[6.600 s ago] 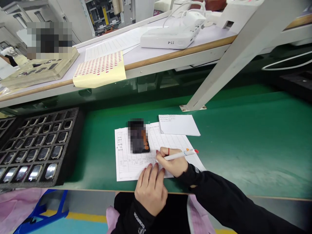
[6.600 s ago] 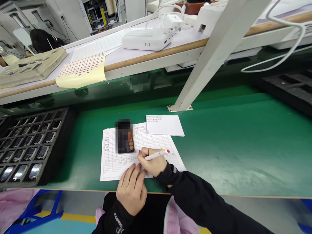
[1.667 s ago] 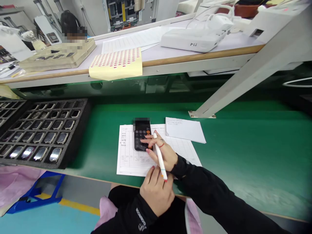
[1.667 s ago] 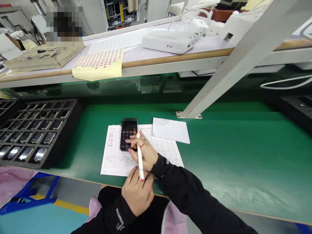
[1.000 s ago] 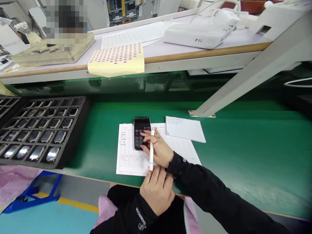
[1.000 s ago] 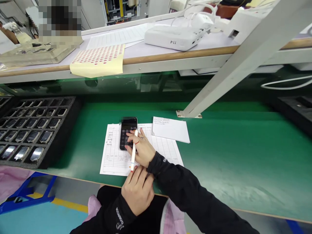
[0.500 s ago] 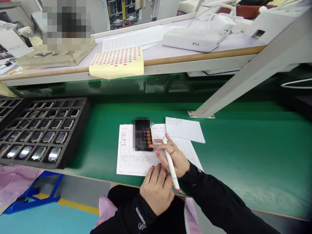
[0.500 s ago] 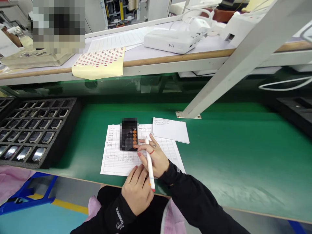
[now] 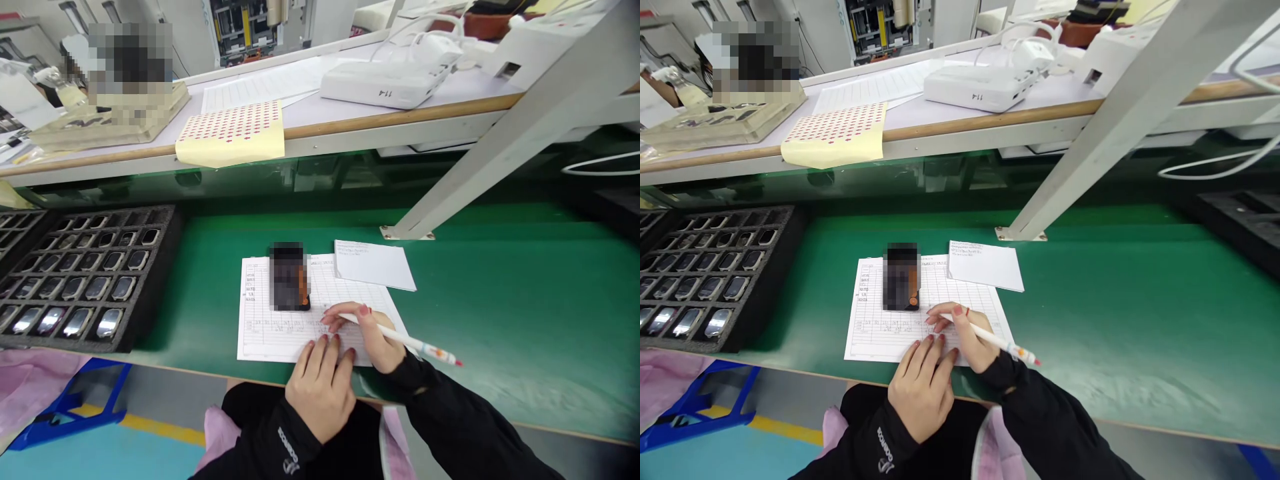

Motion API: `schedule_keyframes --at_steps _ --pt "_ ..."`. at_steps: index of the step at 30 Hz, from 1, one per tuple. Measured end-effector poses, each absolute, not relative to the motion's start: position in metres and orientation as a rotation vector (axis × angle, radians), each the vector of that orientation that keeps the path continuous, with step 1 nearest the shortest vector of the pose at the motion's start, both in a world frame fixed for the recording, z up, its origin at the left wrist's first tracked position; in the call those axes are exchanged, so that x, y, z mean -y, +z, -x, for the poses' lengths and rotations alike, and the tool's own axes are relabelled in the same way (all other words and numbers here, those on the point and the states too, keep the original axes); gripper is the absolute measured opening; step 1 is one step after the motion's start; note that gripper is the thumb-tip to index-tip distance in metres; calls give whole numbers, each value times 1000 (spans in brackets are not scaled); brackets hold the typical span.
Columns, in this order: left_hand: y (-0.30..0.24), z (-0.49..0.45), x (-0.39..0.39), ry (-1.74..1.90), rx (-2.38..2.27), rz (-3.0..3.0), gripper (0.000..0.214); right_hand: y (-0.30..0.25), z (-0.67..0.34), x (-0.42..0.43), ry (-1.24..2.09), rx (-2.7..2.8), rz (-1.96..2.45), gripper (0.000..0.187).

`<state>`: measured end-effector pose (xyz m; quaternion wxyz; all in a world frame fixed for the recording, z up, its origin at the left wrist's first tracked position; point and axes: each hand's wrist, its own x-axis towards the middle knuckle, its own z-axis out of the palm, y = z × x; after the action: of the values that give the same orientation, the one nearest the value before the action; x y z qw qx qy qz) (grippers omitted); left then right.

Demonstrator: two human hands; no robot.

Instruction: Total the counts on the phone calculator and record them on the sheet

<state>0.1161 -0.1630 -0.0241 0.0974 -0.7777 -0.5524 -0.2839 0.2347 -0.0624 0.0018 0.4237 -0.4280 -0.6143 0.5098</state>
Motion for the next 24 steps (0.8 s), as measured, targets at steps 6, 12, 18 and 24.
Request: schedule_keyframes --at_steps 6,12,18,24 --pt "-24 -116 162 -837 1632 2308 42 1 -237 68 1329 1410 1216 37" --pt "-21 -115 161 -840 1621 2318 41 8 -229 65 1191 1305 1419 40" --pt "-21 -116 161 -820 1616 2322 42 1 -233 60 706 1675 1393 46" --pt "-22 -115 161 -835 1611 2322 42 3 -233 62 618 1780 1350 40"
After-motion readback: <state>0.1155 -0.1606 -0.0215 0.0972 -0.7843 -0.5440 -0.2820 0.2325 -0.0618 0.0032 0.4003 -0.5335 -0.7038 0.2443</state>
